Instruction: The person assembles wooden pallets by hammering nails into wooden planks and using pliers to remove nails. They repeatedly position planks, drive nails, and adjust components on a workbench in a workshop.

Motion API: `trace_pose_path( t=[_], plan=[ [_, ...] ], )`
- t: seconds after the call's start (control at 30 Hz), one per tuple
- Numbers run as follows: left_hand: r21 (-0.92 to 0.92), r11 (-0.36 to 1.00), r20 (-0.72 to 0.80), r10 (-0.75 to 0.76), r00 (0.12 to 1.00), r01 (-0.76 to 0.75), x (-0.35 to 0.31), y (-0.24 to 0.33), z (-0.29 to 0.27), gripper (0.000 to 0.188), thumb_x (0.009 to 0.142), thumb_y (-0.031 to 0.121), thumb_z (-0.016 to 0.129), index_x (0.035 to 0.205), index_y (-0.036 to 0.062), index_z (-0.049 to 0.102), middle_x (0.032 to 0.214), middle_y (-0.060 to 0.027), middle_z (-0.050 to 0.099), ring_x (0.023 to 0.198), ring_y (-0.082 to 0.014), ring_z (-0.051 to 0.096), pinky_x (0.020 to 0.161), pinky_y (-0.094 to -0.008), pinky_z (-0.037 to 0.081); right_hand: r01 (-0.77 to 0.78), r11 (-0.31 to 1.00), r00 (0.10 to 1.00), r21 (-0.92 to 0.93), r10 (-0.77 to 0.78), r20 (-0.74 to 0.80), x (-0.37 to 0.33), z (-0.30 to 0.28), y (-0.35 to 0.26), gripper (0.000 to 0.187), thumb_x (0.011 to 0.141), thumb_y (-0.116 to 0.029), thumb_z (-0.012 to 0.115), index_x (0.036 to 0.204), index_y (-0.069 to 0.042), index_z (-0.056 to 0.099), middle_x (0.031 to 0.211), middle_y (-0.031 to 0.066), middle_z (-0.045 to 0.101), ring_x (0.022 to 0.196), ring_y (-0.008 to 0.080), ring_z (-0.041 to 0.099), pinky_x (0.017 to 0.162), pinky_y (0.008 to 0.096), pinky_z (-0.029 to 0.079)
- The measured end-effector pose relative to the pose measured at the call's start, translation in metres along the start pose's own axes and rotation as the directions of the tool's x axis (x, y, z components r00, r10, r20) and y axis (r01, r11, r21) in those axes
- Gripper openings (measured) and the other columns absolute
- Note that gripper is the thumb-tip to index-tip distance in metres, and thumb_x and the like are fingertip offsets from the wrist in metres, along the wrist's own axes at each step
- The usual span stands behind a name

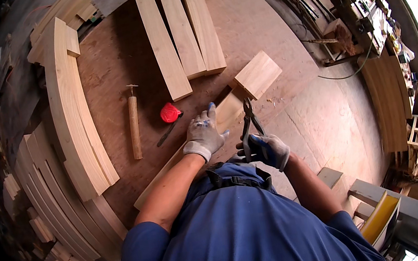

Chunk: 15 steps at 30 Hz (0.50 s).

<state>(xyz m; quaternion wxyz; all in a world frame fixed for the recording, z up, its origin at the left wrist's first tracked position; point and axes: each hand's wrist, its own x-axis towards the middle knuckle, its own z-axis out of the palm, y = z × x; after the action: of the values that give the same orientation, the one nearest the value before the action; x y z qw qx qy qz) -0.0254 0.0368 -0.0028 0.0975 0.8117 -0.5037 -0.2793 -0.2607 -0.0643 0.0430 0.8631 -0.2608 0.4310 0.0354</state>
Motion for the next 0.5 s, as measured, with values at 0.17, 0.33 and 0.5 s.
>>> trace_pose_path(
  t=[0.17,0.33,0.5],
  plan=[
    [0.004,1.0,-0.015,0.009,1.0,-0.009,0.001,-0.002,0.002,0.104,0.088,0.054,0.081,0.168,0.0037,0.037,0.152,-0.0233,0.059,0.139,-0.0392,0.059,0.12,-0.0494,0.044,0.019,0.997,0.999,0.075,-0.016,-0.039,0.025,0.012,0.004,0.052,0.11,-0.042,0.064,0.134,0.004,0.069,0.126,0.0215,0.076,0.11,0.0366,0.076,0.098,0.0485,0.063],
    [-0.017,1.0,-0.054,0.006,0.999,-0.007,0.0,-0.001,0.003,0.102,0.087,0.052,0.082,0.166,0.0028,0.04,0.15,-0.0246,0.061,0.136,-0.04,0.061,0.118,-0.0497,0.046,0.057,0.972,0.998,0.229,-0.046,-0.054,0.042,0.025,0.009,0.052,0.113,-0.041,0.057,0.133,0.006,0.069,0.125,0.0202,0.077,0.111,0.0346,0.076,0.099,0.0478,0.062],
    [-0.005,0.998,-0.13,0.053,0.99,-0.055,0.004,-0.008,0.016,0.102,0.086,0.051,0.083,0.164,0.0015,0.041,0.144,-0.0243,0.064,0.129,-0.0398,0.065,0.114,-0.05,0.05,0.104,0.96,0.976,0.259,-0.048,-0.214,0.07,0.027,0.027,0.049,0.114,-0.04,0.055,0.12,0.006,0.071,0.11,0.0222,0.079,0.097,0.0355,0.078,0.087,0.0507,0.065]
  ],
)
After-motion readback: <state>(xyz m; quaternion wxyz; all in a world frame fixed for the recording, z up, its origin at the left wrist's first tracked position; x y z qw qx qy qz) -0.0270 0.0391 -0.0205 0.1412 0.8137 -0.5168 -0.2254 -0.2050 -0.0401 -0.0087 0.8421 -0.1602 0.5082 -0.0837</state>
